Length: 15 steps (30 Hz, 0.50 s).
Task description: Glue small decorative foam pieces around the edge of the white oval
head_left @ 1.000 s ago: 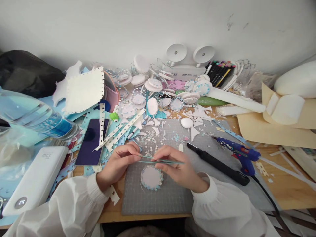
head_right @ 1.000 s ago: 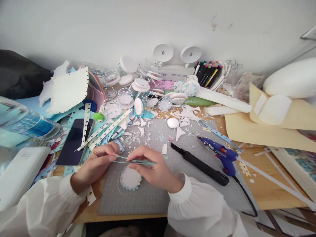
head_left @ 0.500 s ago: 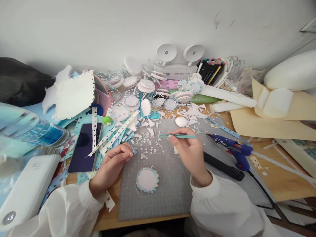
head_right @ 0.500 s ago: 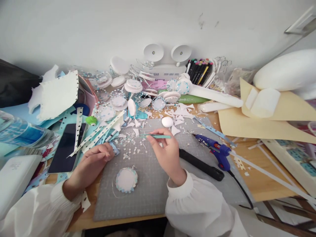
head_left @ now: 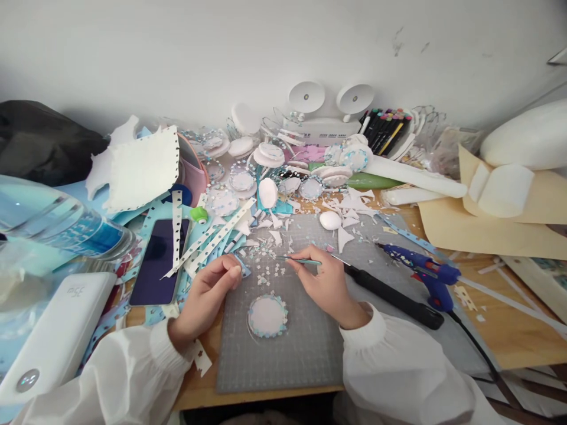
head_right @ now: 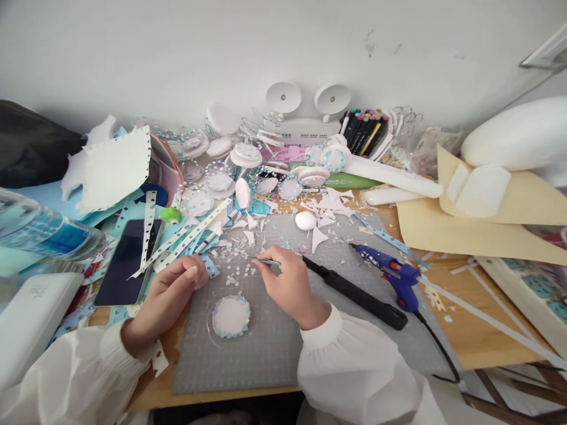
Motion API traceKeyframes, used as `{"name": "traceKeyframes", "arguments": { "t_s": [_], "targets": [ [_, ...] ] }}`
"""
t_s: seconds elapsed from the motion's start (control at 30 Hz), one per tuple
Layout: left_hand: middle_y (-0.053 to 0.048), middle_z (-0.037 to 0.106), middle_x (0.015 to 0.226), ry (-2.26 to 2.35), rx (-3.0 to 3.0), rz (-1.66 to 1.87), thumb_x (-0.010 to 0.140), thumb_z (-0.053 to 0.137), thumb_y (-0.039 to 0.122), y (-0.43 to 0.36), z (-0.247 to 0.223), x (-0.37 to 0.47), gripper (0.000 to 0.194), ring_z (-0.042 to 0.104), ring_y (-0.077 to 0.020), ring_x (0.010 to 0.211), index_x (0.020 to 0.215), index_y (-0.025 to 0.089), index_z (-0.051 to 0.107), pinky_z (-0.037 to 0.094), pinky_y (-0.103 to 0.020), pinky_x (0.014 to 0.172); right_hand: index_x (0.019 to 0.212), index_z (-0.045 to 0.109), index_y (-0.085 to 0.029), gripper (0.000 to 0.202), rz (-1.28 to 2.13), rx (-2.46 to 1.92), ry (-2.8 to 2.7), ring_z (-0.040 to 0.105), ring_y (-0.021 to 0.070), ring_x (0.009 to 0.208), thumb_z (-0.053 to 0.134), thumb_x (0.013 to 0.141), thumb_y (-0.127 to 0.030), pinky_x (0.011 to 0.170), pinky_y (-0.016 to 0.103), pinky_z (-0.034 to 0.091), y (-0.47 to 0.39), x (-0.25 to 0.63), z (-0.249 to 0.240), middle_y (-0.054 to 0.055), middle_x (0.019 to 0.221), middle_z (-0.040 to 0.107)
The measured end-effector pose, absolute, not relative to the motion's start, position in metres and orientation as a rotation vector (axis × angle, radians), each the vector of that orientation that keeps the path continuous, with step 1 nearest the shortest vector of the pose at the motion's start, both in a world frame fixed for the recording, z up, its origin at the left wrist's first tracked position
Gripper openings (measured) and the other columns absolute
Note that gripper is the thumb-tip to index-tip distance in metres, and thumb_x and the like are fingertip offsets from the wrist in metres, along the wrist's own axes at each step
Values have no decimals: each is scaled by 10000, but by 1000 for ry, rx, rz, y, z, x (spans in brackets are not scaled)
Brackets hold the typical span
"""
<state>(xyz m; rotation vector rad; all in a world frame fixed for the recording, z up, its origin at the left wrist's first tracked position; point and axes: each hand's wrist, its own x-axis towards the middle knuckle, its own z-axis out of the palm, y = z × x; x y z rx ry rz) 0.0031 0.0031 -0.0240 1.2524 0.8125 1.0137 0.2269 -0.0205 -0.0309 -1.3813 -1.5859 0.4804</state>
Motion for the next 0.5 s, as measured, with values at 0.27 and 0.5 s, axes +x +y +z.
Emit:
{"name": "traceKeyframes", "arguments": {
  "t_s": [0.27,0.5],
  "targets": [
    [0,457,634,855,1198,1010,944,506,409,4,-22,5,394,391,-140,632,632,172,555,316,-275,622,830,632,-227,57,474,-1346,-1553,685,198,826,617,864,-270,754,344,533,-19,226,-37,46,841,725],
    [2,499,720,865,1191,1015,866,647,308,2,-23,3,107,426,-137,671,843,205,632,331,-263,639,841,634,-230,18,343,-1342,-1510,679,204,843,635,851,-246,794,359,528,-19,231,-27,50,863,724]
  ]
}}
